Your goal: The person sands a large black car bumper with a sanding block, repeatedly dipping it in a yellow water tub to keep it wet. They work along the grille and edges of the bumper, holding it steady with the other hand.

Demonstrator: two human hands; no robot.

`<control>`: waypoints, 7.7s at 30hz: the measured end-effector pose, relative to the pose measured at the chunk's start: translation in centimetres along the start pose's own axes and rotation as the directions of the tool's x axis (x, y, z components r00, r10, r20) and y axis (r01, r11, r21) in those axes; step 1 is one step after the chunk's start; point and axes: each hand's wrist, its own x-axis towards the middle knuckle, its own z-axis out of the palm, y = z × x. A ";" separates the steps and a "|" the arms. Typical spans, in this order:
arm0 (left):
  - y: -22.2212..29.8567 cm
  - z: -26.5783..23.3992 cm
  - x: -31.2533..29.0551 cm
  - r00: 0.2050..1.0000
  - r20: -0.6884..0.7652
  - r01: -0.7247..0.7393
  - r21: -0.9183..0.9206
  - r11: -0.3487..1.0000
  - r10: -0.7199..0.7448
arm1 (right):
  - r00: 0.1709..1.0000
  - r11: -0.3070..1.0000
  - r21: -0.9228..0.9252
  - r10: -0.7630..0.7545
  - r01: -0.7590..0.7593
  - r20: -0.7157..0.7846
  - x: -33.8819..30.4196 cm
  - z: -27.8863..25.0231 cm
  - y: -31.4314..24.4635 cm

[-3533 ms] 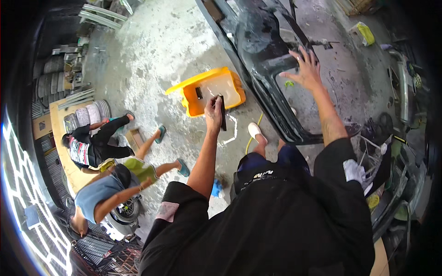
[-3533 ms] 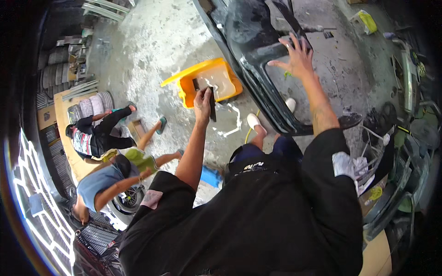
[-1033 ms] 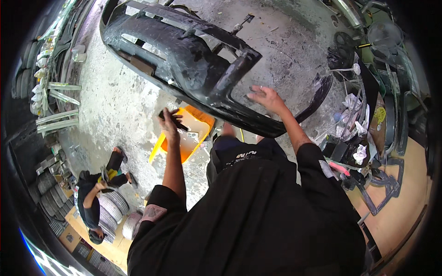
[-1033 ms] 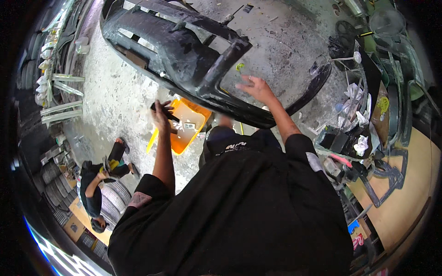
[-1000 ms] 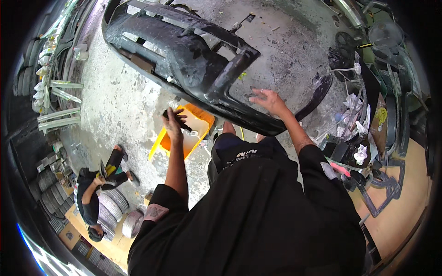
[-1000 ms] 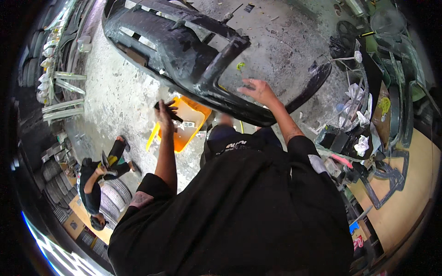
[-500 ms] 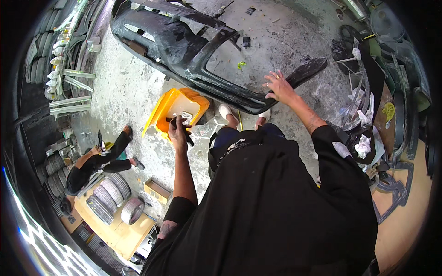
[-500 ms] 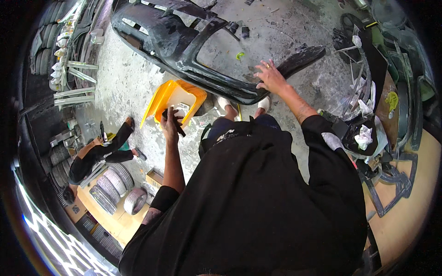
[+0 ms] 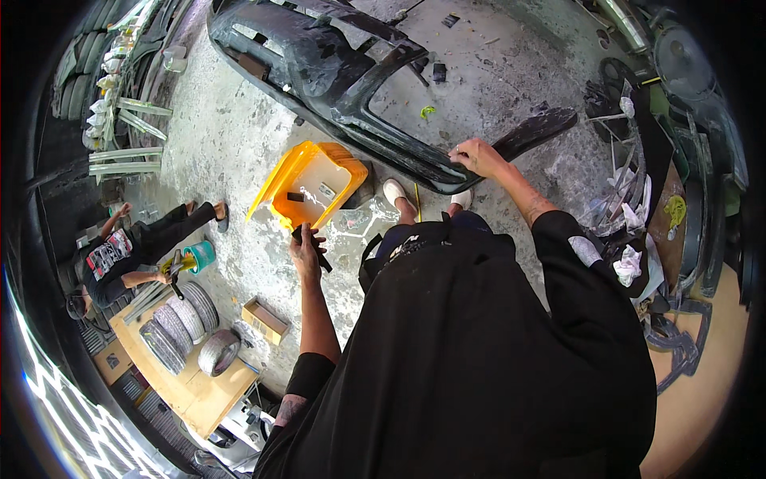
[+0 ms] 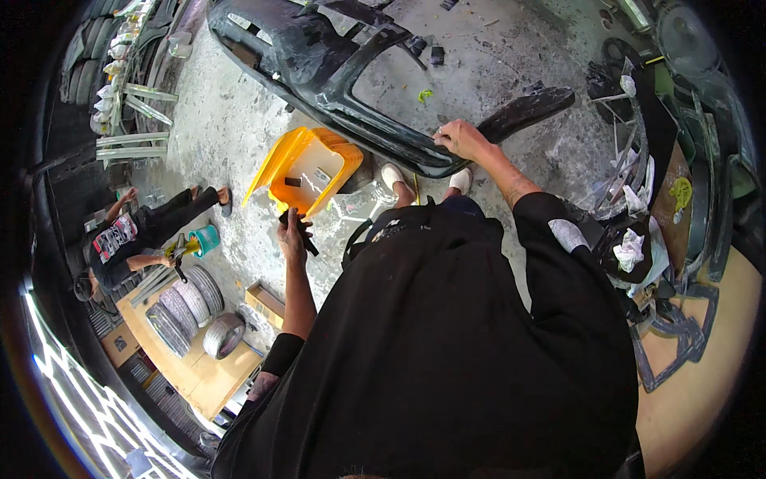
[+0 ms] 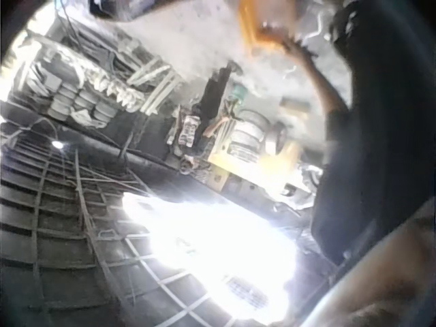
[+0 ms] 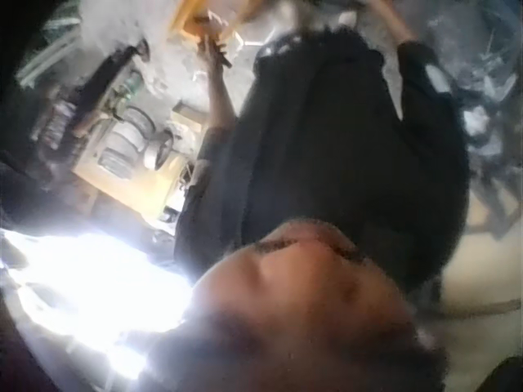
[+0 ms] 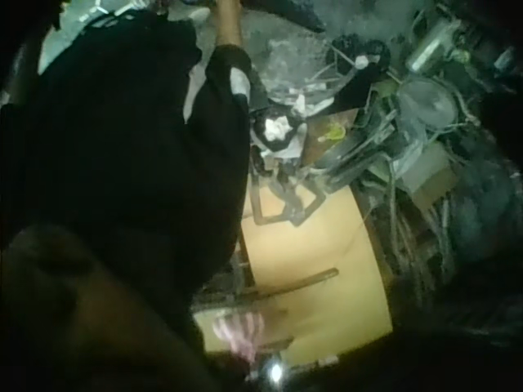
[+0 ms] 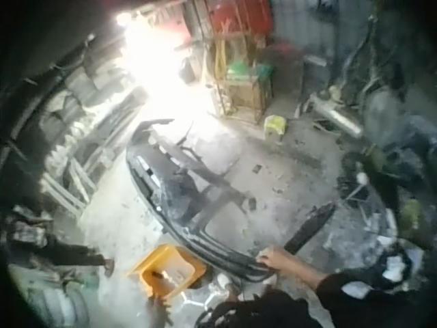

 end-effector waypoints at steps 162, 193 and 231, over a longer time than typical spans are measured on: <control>14.1 14.9 -14.2 0.784 0.519 -0.340 -0.101 0.935 0.341 | 0.960 0.430 0.888 0.278 -0.164 0.042 -6.2 0.4 -21.0; 14.1 14.8 -15.5 0.687 0.708 -0.023 -0.204 0.979 0.164 | 0.898 0.411 0.877 0.437 -0.249 0.050 -9.9 -3.1 -23.3; 16.2 14.0 -15.1 0.488 0.632 -0.722 -0.096 0.685 0.602 | 0.989 -0.279 0.959 0.147 0.044 -0.003 -9.6 1.6 -19.4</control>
